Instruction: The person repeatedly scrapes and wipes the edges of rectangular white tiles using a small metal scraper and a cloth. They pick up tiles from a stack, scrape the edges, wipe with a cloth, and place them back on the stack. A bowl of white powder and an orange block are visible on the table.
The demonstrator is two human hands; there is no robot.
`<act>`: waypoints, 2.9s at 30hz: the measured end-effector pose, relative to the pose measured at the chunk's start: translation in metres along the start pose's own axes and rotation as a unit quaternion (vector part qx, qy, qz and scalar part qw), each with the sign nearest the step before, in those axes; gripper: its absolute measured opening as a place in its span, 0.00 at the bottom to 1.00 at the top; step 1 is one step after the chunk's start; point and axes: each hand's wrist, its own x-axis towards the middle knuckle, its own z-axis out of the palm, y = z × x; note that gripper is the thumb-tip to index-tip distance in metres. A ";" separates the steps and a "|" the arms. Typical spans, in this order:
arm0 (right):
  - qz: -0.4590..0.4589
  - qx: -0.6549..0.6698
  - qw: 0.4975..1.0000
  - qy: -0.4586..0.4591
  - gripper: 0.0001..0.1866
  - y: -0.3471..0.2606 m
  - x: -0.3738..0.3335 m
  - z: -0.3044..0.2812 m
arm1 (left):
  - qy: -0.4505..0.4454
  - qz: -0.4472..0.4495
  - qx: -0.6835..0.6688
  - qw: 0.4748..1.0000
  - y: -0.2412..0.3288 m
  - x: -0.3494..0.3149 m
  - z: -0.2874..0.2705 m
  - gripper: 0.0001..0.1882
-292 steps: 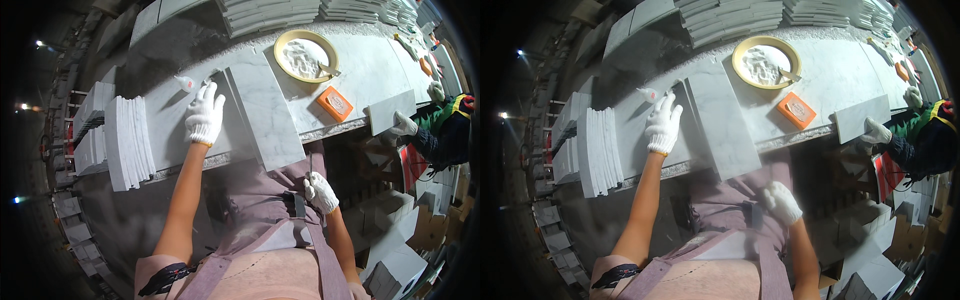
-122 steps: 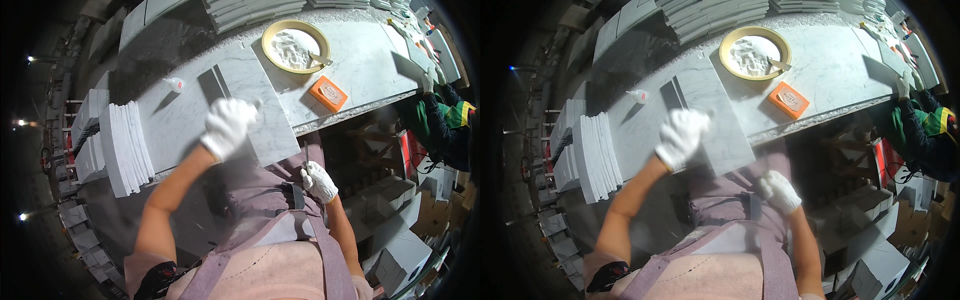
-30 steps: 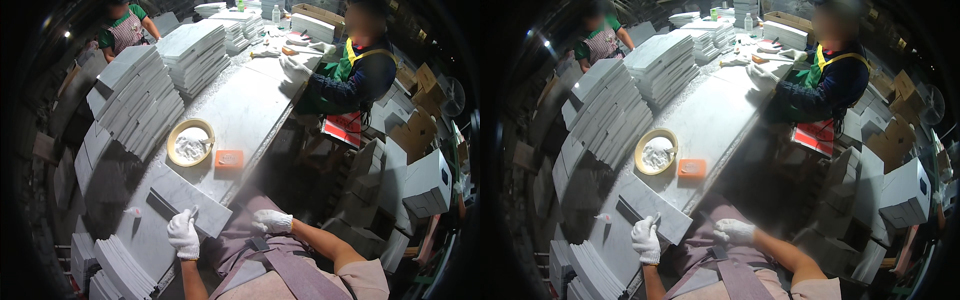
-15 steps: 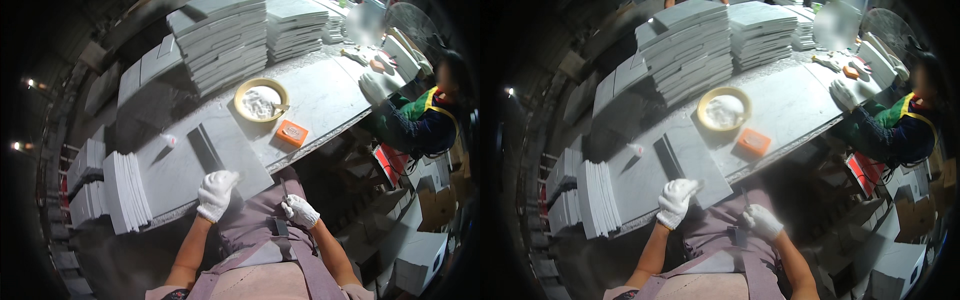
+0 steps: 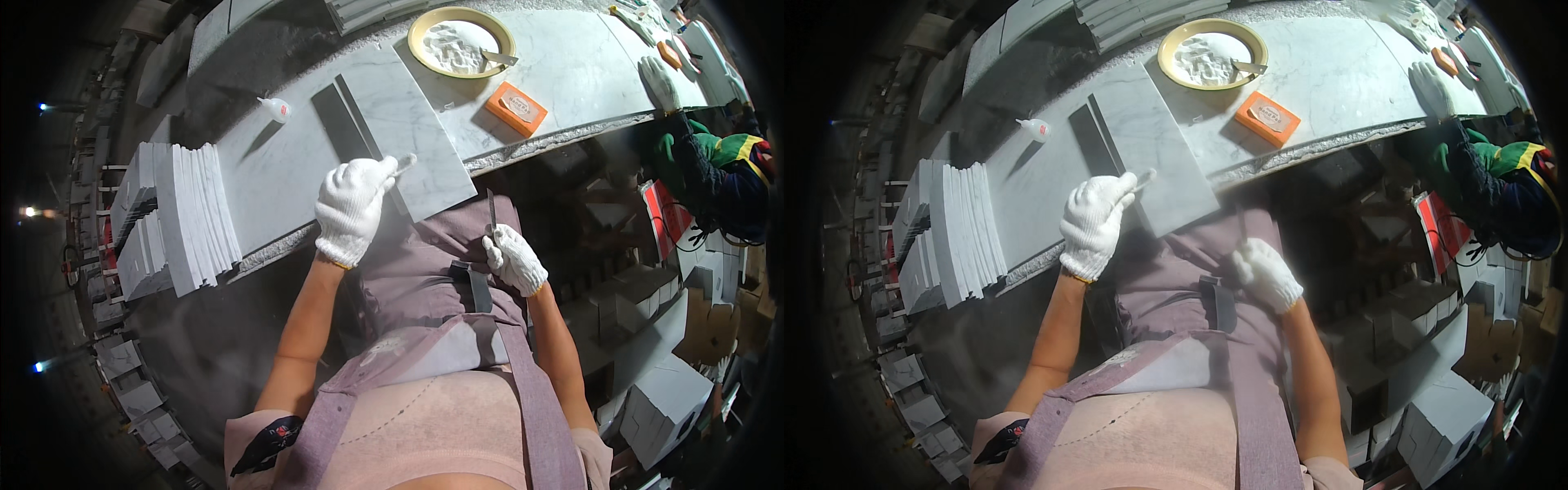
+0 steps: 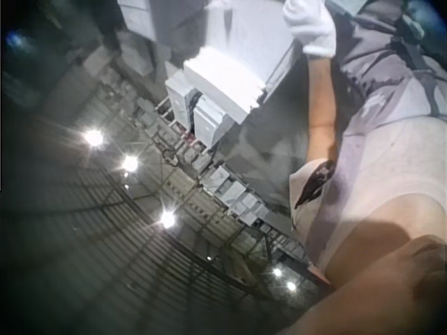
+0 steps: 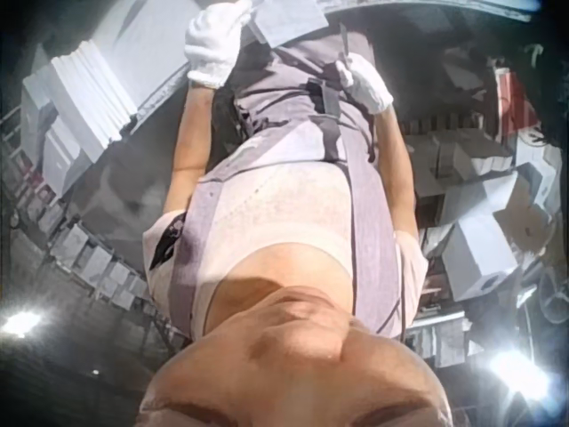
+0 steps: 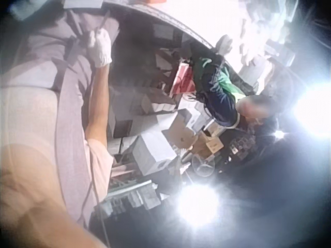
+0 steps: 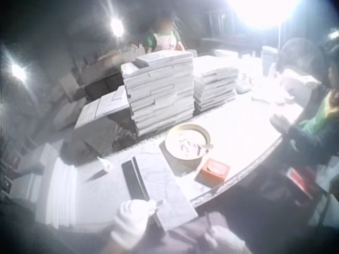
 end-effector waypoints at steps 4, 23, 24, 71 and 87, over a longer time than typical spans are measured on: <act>0.151 0.263 0.953 -0.007 0.07 -0.005 0.001 -0.001 | -0.043 0.060 0.050 0.996 0.012 0.005 -0.006 0.16; 0.173 0.332 0.927 -0.009 0.10 0.004 -0.002 -0.004 | -0.013 0.261 -0.019 0.965 -0.009 0.028 0.003 0.11; 0.176 0.329 0.928 -0.007 0.10 0.003 -0.001 -0.004 | -0.059 0.190 -0.004 0.980 -0.012 0.029 0.003 0.06; 0.053 0.052 0.997 -0.032 0.06 0.009 0.001 -0.004 | -0.232 0.182 -0.097 0.951 0.063 -0.003 0.039 0.41; 0.223 0.335 0.912 0.072 0.13 -0.072 0.014 -0.024 | 0.051 -0.328 -0.227 0.916 -0.010 -0.047 0.014 0.15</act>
